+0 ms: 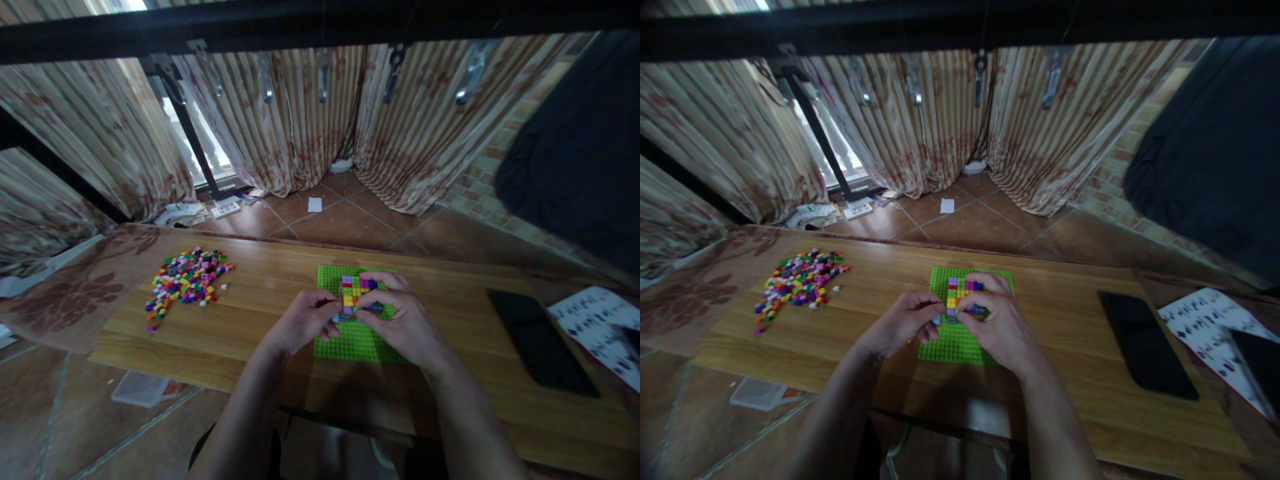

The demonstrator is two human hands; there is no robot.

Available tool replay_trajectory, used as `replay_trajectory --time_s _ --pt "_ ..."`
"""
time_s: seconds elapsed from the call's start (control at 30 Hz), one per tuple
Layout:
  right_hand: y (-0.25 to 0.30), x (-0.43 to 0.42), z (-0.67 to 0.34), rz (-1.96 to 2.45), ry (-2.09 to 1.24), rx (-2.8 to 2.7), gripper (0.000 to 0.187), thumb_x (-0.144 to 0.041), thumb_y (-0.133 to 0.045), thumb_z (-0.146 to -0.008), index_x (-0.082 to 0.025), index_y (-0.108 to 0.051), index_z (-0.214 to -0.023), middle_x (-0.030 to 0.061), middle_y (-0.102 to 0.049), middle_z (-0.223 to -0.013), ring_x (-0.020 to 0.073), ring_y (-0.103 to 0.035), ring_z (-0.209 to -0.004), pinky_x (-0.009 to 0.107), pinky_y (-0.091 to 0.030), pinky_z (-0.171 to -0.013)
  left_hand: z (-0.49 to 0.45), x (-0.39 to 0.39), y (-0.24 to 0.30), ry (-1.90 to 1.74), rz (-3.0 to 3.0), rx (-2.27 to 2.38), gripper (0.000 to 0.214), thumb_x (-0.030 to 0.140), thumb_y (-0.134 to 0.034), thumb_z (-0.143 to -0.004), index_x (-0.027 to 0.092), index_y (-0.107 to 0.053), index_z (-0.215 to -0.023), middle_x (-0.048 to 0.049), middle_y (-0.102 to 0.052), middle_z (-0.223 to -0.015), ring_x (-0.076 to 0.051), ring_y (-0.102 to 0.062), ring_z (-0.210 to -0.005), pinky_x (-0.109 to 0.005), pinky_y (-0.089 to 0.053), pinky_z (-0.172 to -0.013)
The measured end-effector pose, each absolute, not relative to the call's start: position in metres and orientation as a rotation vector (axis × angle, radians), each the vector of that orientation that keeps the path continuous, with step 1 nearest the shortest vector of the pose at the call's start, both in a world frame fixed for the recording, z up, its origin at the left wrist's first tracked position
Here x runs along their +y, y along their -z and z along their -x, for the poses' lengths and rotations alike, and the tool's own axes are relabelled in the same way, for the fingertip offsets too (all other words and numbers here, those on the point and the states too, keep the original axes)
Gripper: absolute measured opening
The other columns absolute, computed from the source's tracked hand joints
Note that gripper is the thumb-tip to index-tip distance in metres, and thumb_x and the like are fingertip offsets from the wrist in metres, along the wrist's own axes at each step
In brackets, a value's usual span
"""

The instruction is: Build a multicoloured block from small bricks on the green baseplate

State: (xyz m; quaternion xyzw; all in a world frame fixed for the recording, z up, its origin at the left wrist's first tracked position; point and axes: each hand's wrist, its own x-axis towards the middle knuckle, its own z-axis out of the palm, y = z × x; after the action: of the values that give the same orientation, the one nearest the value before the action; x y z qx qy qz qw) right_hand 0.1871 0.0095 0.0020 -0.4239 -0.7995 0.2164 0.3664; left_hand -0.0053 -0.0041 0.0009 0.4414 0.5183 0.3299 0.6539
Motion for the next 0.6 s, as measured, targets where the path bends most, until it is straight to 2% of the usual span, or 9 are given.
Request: replay_trajectory --time_s 0.33,0.5,0.6 --pt "-0.0002 0.0106 -0.183 1.124 -0.705 -1.934 0.008 -0.02 -0.07 -0.078 -0.025 -0.071 -0.072 0.0045 -0.06 -0.119 0.0246 -0.055 -0.113 0.047 -0.041 -0.097 0.0046 -0.0032 -0.0016 -0.731 -1.018 1.196 0.014 0.026 -0.06 -0.081 0.014 -0.059 -0.075 0.0043 -0.057 -0.057 -0.007 -0.059 -0.045 -0.014 -0.043 -0.039" --pt "-0.0019 0.0109 -0.1819 1.149 -0.67 -1.941 0.011 -0.018 -0.071 -0.077 -0.027 -0.073 -0.07 0.0037 -0.062 -0.115 0.0247 -0.055 -0.11 0.047 -0.042 -0.096 0.0045 -0.0028 -0.0028 -0.717 -1.037 1.226 0.013 0.019 -0.054 -0.085 0.014 -0.058 -0.074 0.0049 -0.056 -0.056 -0.006 -0.058 -0.044 -0.013 -0.043 -0.038" --pt "-0.0009 0.0116 -0.1818 1.17 -0.626 -1.956 0.012 -0.019 -0.073 -0.076 -0.028 -0.074 -0.069 0.0035 -0.063 -0.115 0.025 -0.054 -0.111 0.048 -0.042 -0.096 0.0058 -0.002 -0.0001 -0.733 -1.02 1.218 0.012 0.02 -0.056 -0.085 0.014 -0.058 -0.075 0.0048 -0.057 -0.056 -0.007 -0.059 -0.044 -0.013 -0.043 -0.038"
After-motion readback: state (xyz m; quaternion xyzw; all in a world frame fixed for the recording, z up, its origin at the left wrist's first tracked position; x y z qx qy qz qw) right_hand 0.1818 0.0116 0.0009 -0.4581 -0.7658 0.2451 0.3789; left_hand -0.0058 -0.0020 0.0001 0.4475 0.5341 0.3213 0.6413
